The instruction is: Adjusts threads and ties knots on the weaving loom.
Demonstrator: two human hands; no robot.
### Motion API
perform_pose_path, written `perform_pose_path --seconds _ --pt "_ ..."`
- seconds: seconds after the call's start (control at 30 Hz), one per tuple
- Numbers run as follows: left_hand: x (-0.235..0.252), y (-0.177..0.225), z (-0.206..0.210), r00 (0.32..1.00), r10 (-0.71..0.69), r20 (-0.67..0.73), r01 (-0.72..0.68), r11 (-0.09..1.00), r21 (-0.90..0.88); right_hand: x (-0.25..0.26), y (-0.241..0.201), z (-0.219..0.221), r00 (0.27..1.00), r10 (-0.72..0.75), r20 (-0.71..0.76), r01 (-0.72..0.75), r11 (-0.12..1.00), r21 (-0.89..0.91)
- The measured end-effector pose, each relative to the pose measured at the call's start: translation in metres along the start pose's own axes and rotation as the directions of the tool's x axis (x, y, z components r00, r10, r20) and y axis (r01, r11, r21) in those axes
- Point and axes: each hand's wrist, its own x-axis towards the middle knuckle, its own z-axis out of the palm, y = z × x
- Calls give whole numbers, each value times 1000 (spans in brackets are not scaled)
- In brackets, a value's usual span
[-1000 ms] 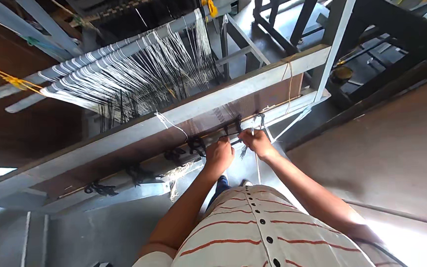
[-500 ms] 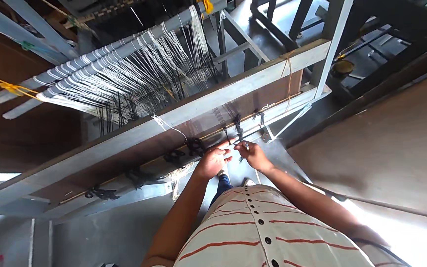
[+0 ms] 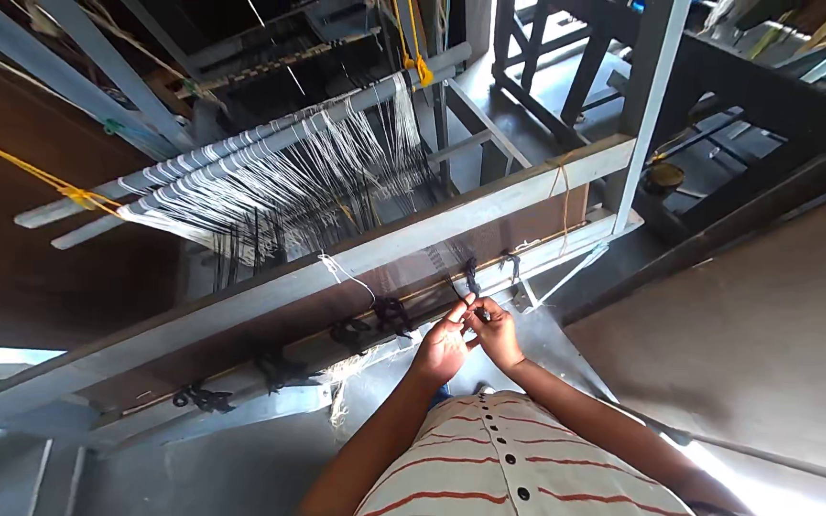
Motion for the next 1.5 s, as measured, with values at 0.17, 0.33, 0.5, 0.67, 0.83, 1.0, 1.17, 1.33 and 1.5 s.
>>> perform_pose_path --seconds 0.17,0.33,0.5,0.67,0.83,1.0,1.17,1.33,1.5 --pt "-4 -5 -1 1000 24 -15 -23 1000 15 -1 13 -2 992 -124 30 127 960 -250" --pt "-1 -3 0 955 158 -251 -143 987 80 -3 21 -10 963 -208 174 255 911 -325" --pt "2 0 1 917 169 -360 -128 983 135 -8 11 -11 943 -146 300 233 932 -277" --pt "8 4 2 910 137 -391 -82 985 154 -11 15 -9 945 -196 263 244 955 -168" --pt "15 5 1 935 133 -328 -79 982 170 -13 15 -7 974 -173 146 180 983 -35" --pt "18 2 -2 953 9 -303 -5 1000 16 -14 13 -6 995 -74 62 68 994 88" --pt "14 -1 -5 952 -47 -304 8 991 -130 -14 10 -3 996 -72 59 65 993 103" --pt "7 -1 -4 929 -51 -365 -9 987 -159 -13 12 -5 993 -53 108 45 996 76" --pt "-14 -11 -20 891 428 -150 -252 742 621 -11 9 -12 948 101 302 -124 990 59"
